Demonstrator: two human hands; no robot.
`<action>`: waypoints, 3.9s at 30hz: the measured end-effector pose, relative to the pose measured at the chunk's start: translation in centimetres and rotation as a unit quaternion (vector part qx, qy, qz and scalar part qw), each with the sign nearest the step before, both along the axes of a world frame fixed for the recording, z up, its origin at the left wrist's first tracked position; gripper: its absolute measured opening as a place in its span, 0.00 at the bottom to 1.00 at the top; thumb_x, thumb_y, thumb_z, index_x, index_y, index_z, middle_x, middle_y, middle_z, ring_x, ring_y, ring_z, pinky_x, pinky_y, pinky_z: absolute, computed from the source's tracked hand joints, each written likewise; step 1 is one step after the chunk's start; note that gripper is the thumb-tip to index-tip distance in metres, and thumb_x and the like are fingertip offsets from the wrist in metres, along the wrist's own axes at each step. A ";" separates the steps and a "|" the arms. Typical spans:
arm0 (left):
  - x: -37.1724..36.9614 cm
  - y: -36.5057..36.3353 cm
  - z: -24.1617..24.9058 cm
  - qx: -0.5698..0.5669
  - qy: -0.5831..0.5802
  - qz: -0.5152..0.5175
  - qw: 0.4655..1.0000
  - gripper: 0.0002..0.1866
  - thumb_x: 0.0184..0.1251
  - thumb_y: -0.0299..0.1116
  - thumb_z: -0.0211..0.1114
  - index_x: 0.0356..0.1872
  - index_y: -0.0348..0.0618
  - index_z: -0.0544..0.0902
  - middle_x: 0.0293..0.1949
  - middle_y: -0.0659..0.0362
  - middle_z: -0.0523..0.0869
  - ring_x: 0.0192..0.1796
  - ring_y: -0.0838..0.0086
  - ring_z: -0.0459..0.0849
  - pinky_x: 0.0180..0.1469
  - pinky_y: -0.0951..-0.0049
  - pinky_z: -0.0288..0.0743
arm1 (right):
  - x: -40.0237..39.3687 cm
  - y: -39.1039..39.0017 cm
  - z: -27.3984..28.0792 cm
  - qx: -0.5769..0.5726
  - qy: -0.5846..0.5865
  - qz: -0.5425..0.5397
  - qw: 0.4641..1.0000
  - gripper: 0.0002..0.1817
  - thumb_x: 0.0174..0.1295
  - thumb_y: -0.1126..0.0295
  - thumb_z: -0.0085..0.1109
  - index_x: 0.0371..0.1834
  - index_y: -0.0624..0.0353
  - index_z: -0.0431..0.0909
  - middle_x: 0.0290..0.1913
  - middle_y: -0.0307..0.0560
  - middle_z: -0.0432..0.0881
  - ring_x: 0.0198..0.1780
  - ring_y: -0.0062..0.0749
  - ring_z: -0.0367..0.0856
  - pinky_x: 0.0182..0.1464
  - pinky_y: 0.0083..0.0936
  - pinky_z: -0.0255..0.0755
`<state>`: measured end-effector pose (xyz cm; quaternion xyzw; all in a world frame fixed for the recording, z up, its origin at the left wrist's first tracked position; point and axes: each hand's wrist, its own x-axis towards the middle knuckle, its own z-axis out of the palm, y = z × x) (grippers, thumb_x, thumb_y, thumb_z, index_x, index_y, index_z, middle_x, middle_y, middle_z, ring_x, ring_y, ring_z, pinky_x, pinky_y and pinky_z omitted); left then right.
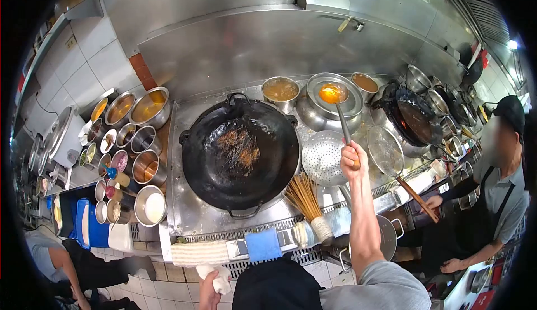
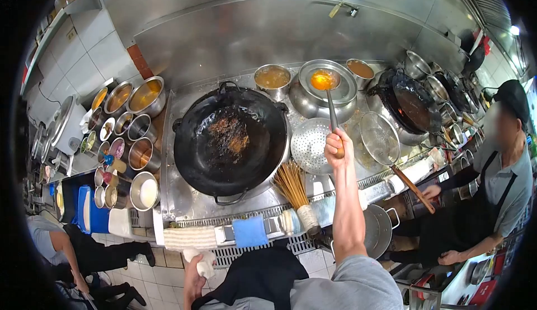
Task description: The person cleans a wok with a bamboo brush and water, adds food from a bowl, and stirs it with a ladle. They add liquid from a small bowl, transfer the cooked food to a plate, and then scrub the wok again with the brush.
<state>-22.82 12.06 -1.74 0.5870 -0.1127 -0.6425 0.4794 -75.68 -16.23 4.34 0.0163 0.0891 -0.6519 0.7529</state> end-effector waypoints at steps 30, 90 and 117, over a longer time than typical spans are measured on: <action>-2.9 7.6 -0.4 0.003 -0.020 0.101 0.995 0.18 0.62 0.30 0.62 0.50 0.32 0.72 0.37 0.47 0.83 0.34 0.58 0.88 0.32 0.62 0.83 | -2.7 4.3 1.9 0.072 0.731 -0.086 0.673 0.10 0.60 0.78 0.52 0.46 0.61 0.71 0.19 0.39 0.72 0.14 0.23 0.69 0.12 0.25 0.58; -3.3 3.0 3.5 -0.095 0.025 0.043 0.994 0.18 0.64 0.30 0.63 0.51 0.29 0.74 0.39 0.47 0.86 0.37 0.60 0.89 0.37 0.63 0.86 | 6.8 22.5 10.5 0.055 0.110 0.176 0.977 0.28 0.67 0.75 0.47 0.72 0.59 0.61 0.24 0.38 0.66 0.13 0.17 0.62 0.09 0.20 0.61; -3.7 -7.9 6.9 -0.196 0.273 -0.061 0.940 0.29 0.64 0.44 0.62 0.61 0.36 0.73 0.53 0.48 0.83 0.50 0.60 0.83 0.47 0.59 0.81 | 17.2 20.7 -1.7 -0.053 0.931 -0.100 0.348 0.32 0.63 0.56 0.64 0.67 0.61 0.72 0.37 0.58 0.85 0.36 0.46 0.85 0.39 0.40 0.79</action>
